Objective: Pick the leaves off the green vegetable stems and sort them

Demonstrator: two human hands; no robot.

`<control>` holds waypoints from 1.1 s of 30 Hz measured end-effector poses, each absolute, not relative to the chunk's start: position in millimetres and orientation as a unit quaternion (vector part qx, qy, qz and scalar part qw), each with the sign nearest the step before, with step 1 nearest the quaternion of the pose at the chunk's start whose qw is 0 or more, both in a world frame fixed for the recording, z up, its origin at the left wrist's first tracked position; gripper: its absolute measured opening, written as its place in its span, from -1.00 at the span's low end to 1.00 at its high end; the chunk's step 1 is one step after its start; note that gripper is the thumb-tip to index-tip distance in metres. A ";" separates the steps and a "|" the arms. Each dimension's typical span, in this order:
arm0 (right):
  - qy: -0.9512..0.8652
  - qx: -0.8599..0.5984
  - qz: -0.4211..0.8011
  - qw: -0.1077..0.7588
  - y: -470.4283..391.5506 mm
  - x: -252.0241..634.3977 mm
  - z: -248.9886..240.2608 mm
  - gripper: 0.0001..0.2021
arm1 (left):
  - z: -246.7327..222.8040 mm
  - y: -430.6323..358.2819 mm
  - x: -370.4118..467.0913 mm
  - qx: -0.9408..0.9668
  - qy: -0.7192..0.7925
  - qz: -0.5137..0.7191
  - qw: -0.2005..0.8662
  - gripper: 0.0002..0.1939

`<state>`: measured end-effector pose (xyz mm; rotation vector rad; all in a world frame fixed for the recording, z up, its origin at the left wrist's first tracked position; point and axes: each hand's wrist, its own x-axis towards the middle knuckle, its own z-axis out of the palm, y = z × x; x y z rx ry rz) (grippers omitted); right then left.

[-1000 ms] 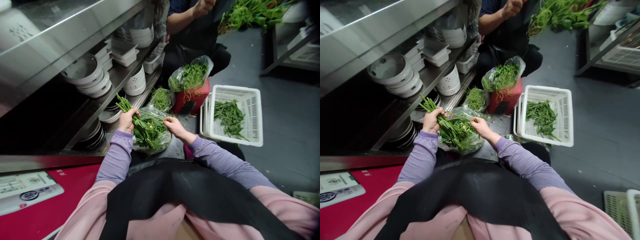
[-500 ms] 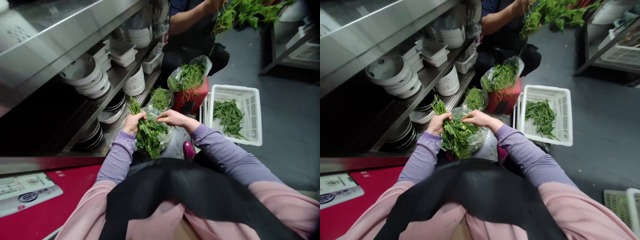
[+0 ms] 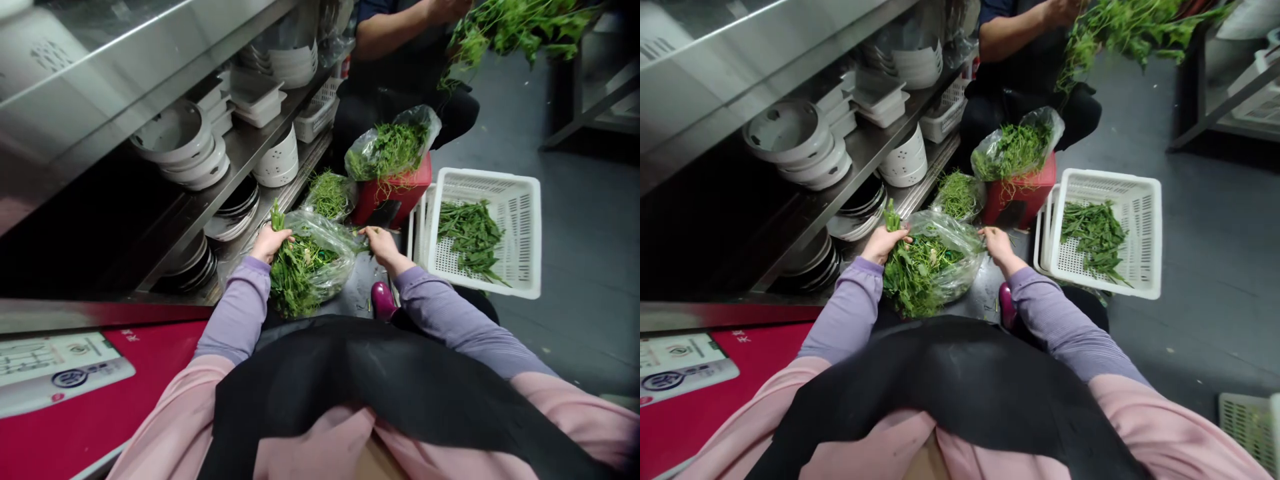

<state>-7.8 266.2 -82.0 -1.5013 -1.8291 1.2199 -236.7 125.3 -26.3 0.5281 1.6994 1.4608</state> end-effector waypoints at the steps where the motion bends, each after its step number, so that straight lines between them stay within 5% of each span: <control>1: -0.651 -0.567 0.433 0.259 275.2 1.6 -82.6 -0.60 | -28.6 126.3 -240.1 0.196 0.684 0.571 0.410 -0.82; 5: -0.657 -0.479 0.498 0.302 276.8 6.5 -65.6 -0.66 | -21.8 125.6 -242.3 0.198 0.656 0.593 0.423 -0.74; 10: -0.766 -0.322 0.517 0.204 211.4 -47.2 -24.6 -0.70 | -0.4 120.3 -229.6 0.230 0.564 0.629 0.483 -0.73; 20: -0.828 -0.292 0.459 0.138 198.8 -83.1 -12.7 -0.78 | 2.1 115.6 -217.2 0.249 0.508 0.626 0.537 -0.76; 25: -0.846 -0.266 0.424 0.181 199.0 -80.9 -10.7 -0.86 | 1.0 115.7 -215.0 0.247 0.532 0.628 0.512 -0.80; 33: -0.644 -0.216 0.734 -0.005 225.7 -62.7 -8.0 -0.77 | 2.6 115.9 -205.9 0.277 0.542 0.613 0.504 -0.77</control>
